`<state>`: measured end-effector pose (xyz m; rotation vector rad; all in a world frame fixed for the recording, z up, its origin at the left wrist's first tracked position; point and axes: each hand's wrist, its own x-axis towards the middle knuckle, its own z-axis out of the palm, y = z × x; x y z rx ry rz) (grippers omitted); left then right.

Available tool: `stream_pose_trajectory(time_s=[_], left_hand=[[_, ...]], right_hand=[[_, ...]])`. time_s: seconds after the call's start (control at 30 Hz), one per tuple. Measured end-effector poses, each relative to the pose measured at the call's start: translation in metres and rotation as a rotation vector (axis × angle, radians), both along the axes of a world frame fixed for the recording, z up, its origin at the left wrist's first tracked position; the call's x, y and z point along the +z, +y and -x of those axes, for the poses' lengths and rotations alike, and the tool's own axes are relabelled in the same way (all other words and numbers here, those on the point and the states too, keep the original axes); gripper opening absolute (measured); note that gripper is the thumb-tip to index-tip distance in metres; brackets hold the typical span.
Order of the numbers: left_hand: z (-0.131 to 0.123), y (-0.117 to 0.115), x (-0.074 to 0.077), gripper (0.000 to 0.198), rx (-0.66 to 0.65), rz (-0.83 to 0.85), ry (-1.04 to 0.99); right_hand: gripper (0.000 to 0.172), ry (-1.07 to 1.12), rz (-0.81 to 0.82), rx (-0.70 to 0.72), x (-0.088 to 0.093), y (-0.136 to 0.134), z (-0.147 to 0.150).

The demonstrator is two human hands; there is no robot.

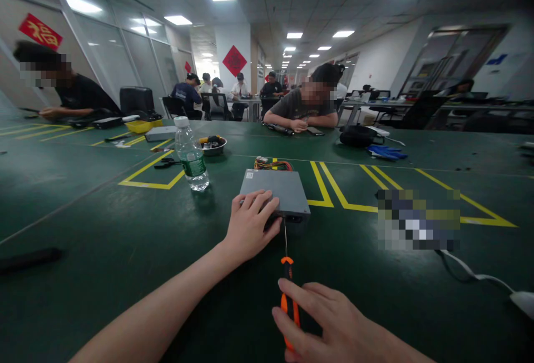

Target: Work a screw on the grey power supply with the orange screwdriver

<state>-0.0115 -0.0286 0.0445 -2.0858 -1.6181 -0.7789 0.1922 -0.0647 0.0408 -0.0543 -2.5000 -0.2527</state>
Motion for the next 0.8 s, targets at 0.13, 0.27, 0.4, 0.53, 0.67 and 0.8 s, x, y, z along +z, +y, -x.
stream_pose_trajectory(time_s=[0.13,0.27,0.4,0.53,0.67,0.8], left_hand=[[0.0,0.0,0.0,0.031,0.003,0.003,0.01],[0.0,0.0,0.0,0.032,0.001,0.002,0.013],[0.0,0.0,0.0,0.031,0.002,0.007,0.012],[-0.002,-0.001,0.002,0.03,0.008,-0.001,0.015],[-0.004,0.0,0.004,0.028,-0.001,-0.004,0.029],[-0.004,0.002,0.004,0.028,-0.008,0.006,0.043]], right_hand=[[0.015,0.056,-0.032,0.011,-0.006,0.002,-0.005],[0.02,0.046,0.012,-0.056,-0.004,0.001,-0.012],[0.025,-0.026,0.018,-0.052,0.006,0.0,-0.014],[0.013,0.008,0.002,-0.005,0.004,0.001,-0.01],[0.013,0.052,-0.006,-0.006,0.0,0.001,-0.006],[0.023,-0.03,0.041,-0.051,0.007,0.0,-0.009]])
